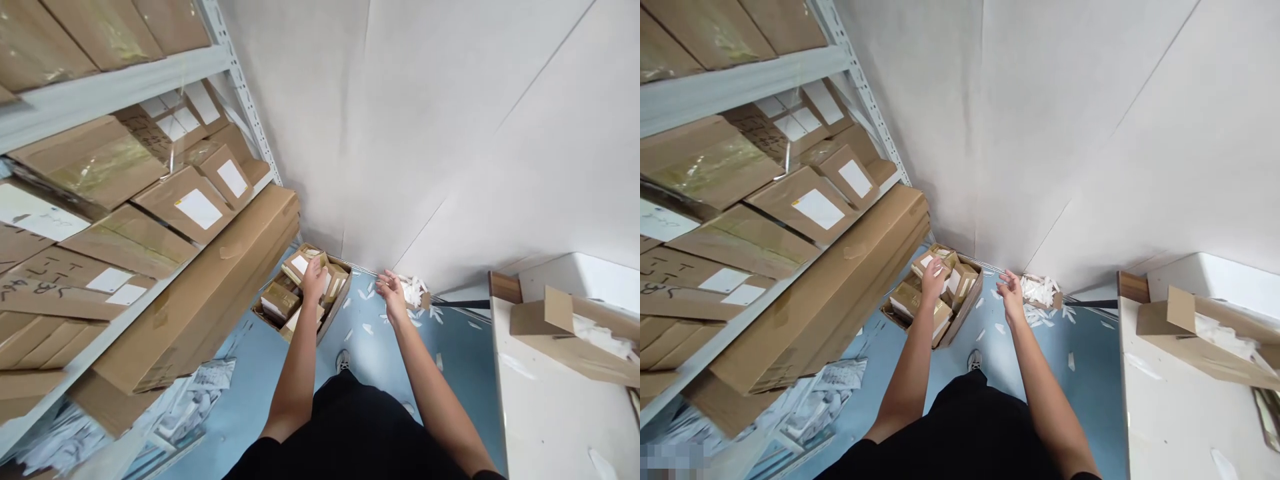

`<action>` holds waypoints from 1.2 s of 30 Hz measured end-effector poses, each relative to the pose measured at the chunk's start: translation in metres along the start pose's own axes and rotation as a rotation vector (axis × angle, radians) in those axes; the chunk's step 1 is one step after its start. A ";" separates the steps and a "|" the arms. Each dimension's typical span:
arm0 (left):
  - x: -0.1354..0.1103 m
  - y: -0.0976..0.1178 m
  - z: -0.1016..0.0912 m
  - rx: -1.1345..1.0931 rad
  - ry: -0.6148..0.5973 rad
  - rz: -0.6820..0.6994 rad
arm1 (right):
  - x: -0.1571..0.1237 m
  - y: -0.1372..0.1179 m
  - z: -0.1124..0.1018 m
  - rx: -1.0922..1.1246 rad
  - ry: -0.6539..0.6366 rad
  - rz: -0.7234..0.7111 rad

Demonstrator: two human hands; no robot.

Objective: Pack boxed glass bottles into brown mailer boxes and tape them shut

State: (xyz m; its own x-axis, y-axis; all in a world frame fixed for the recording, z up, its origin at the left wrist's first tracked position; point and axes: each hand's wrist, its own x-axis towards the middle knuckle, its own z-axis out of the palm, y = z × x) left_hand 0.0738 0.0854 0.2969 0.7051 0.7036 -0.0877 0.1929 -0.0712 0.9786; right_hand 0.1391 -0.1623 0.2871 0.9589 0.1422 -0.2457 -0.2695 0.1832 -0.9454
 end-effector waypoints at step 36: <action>-0.452 0.120 0.553 0.062 -1.576 0.422 | -0.218 -0.103 -0.548 0.234 1.091 -0.348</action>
State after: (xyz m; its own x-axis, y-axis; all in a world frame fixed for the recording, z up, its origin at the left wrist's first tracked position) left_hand 0.1556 -0.6318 0.3515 0.6640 -0.7467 0.0386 -0.1856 -0.1146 0.9759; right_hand 0.0069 -0.7456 0.3206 0.5218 -0.8411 -0.1421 0.1219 0.2384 -0.9635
